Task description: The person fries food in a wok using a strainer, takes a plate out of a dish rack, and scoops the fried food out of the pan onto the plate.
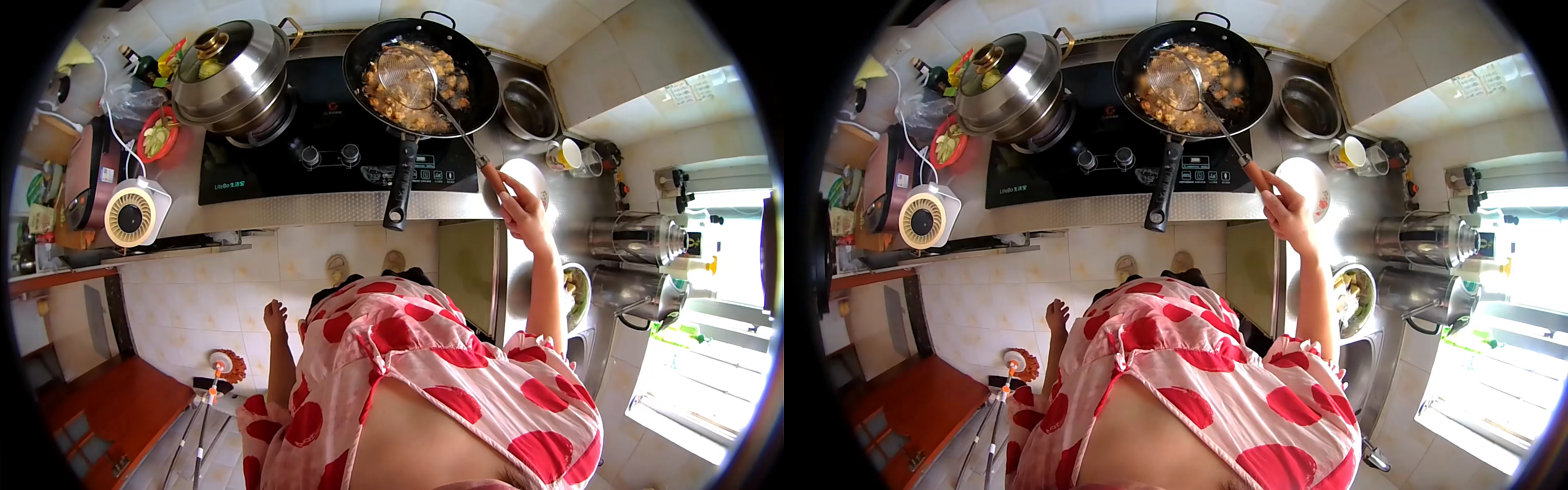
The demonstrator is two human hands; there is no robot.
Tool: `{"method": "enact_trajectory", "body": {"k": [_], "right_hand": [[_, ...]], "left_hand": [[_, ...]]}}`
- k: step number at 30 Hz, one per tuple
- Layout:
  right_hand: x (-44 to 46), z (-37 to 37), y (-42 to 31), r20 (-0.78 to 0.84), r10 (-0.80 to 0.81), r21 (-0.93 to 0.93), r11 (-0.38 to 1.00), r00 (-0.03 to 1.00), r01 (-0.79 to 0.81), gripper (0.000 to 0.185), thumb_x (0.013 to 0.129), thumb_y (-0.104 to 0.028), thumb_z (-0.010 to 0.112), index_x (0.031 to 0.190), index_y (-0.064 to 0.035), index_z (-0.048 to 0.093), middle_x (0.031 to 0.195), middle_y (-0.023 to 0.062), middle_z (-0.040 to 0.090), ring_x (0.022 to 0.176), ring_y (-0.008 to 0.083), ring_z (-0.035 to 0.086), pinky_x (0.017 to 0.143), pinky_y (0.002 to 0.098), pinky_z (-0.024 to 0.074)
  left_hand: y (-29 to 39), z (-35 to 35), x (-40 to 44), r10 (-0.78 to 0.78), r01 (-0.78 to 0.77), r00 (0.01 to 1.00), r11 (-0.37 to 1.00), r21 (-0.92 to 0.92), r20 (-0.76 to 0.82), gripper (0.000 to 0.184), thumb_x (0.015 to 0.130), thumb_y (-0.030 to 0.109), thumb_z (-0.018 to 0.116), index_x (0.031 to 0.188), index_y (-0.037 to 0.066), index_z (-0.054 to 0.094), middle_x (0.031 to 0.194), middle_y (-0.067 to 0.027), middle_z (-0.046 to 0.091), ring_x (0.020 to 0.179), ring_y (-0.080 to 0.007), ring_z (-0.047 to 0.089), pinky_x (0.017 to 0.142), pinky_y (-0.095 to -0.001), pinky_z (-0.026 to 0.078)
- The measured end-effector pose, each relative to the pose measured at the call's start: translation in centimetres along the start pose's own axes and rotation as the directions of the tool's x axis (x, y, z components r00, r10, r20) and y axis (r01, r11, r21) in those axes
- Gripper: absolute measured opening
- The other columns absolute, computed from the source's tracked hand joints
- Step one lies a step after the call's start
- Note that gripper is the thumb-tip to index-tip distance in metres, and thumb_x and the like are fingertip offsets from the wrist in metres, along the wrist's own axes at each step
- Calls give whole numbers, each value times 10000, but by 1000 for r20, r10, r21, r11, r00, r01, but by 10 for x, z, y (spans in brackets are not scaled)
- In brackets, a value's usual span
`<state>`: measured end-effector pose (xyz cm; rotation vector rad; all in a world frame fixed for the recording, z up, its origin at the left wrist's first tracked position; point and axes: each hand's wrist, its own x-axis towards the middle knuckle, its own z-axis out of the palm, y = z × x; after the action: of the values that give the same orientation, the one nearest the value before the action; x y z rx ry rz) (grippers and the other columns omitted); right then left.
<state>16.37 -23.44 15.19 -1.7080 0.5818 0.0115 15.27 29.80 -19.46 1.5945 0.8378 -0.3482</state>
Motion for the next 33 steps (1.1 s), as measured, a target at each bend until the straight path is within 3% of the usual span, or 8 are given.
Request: {"method": "enact_trajectory", "body": {"k": [6, 10, 15, 17, 18, 25, 30, 33], "right_hand": [[49, -22, 50, -221, -334, -398, 888, 916, 228, 381, 840, -120, 533, 1209, -36, 485, 598, 9, 490, 541, 69, 441, 532, 221, 383], [76, -22, 31, -205, -541, -578, 739, 816, 345, 351, 839, -101, 518, 1173, -3, 469, 1113, 143, 571, 1040, 199, 552, 812, 292, 431], [116, -19, 41, -146, -299, -289, 925, 943, 249, 377, 865, -133, 508, 1231, -60, 458, 817, 14, 607, 601, 78, 536, 514, 208, 419], [112, -16, 36, 133, -70, 342, 939, 989, 21, 419, 887, -151, 487, 1290, -76, 398, 743, -8, 551, 503, 3, 297, 366, 142, 208], [108, -17, 35, 169, -56, 354, 935, 984, -8, 439, 894, -173, 481, 1307, -76, 368, 638, -35, 434, 461, -1, 250, 359, 137, 168], [37, -19, 7, 73, -101, -32, 994, 992, 103, 395, 880, -145, 494, 1260, -56, 432, 566, -50, 380, 440, 16, 315, 385, 170, 210], [5, -26, 7, -17, -218, -405, 894, 976, 193, 378, 828, -66, 538, 1199, -16, 483, 715, -5, 535, 628, 61, 425, 601, 205, 390], [0, -28, 13, -36, -343, -395, 868, 938, 302, 397, 834, -70, 523, 1229, -61, 481, 604, -37, 435, 549, 36, 378, 494, 196, 312]], "left_hand": [[7, 4, -2, 19, -19, 1000, 1000, 7, -2, 341, 849, 324, 523, 1021, 30, 514, 917, -74, 575, 742, -149, 559, 582, -261, 425], [8, 4, -5, 28, -28, 1000, 1000, 7, 7, 341, 850, 323, 524, 1024, 30, 513, 919, -75, 575, 746, -152, 559, 591, -266, 429], [7, 2, -7, 28, -29, 1000, 1000, 0, -10, 343, 850, 325, 524, 1026, 31, 513, 925, -76, 577, 755, -160, 562, 601, -271, 434], [3, 0, -7, 27, -28, 1000, 1000, -7, -13, 343, 849, 326, 525, 1025, 32, 514, 927, -75, 579, 759, -162, 564, 604, -272, 435], [-1, -1, -8, 20, -20, 1000, 1000, -3, -15, 345, 848, 327, 526, 1025, 31, 514, 928, -76, 580, 763, -164, 565, 608, -274, 438], [-9, 0, -11, -24, 25, 1000, 1000, 12, -17, 359, 844, 330, 523, 1039, 29, 512, 943, -80, 584, 782, -171, 571, 619, -282, 444], [-4, 8, -5, -5, 4, 1000, 999, 33, 10, 360, 848, 329, 519, 1049, 30, 510, 958, -83, 581, 791, -175, 574, 622, -284, 445], [6, 16, 0, 18, -20, 999, 999, 47, 26, 365, 850, 331, 515, 1055, 30, 508, 966, -86, 580, 803, -179, 576, 628, -285, 448]]}}
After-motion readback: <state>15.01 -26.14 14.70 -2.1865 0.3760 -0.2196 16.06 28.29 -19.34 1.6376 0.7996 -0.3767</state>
